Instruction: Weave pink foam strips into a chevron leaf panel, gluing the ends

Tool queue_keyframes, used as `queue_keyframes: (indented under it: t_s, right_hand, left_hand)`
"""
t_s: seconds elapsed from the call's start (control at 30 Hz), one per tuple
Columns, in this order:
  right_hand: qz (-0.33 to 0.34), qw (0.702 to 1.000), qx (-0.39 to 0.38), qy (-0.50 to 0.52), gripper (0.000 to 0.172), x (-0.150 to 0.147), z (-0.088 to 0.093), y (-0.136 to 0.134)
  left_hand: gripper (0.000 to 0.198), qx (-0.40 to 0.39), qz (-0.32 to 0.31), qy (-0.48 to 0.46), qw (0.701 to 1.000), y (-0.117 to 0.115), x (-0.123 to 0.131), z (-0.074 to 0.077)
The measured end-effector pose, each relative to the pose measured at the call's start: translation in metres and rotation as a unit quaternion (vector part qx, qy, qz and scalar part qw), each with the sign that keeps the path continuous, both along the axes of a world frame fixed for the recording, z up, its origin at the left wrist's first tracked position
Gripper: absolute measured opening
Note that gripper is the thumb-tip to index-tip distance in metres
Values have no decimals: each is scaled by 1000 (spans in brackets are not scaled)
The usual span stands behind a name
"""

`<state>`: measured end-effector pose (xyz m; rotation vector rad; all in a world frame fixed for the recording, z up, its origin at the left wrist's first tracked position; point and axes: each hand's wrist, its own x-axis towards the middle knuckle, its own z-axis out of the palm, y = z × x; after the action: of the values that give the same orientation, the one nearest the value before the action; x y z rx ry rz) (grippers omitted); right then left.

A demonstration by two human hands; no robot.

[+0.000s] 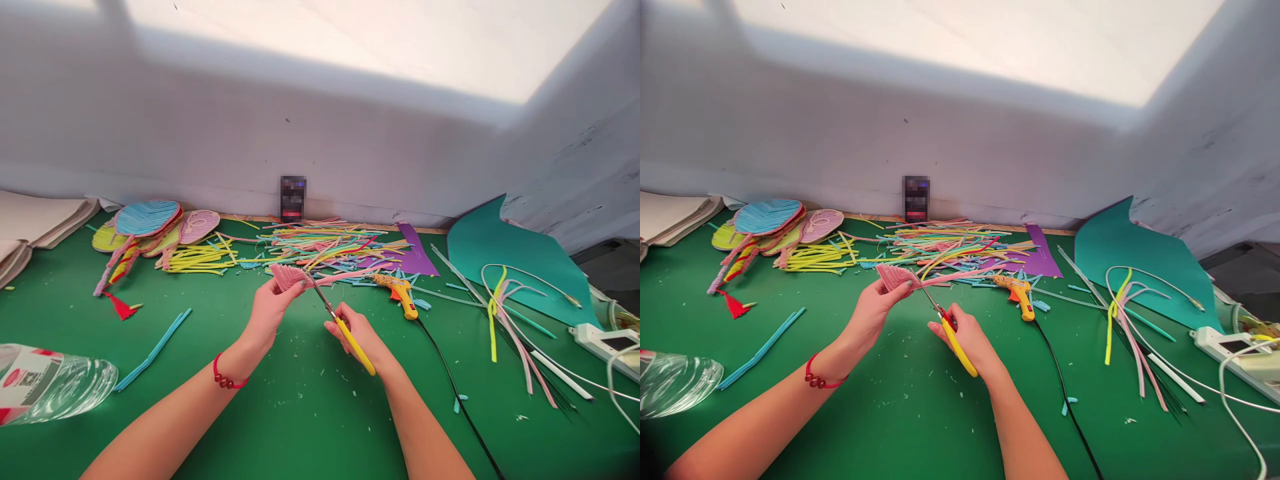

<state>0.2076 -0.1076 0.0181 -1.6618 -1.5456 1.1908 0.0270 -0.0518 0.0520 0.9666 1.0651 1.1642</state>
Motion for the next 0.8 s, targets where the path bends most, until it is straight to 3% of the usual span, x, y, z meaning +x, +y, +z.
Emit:
queue_keyframes:
  t_s: [0.8]
  right_hand:
    - [-13, 1000, 1, -7, 43, -8, 0, -2]
  left_hand:
    - [41, -4, 9, 4, 1000, 6, -3, -7]
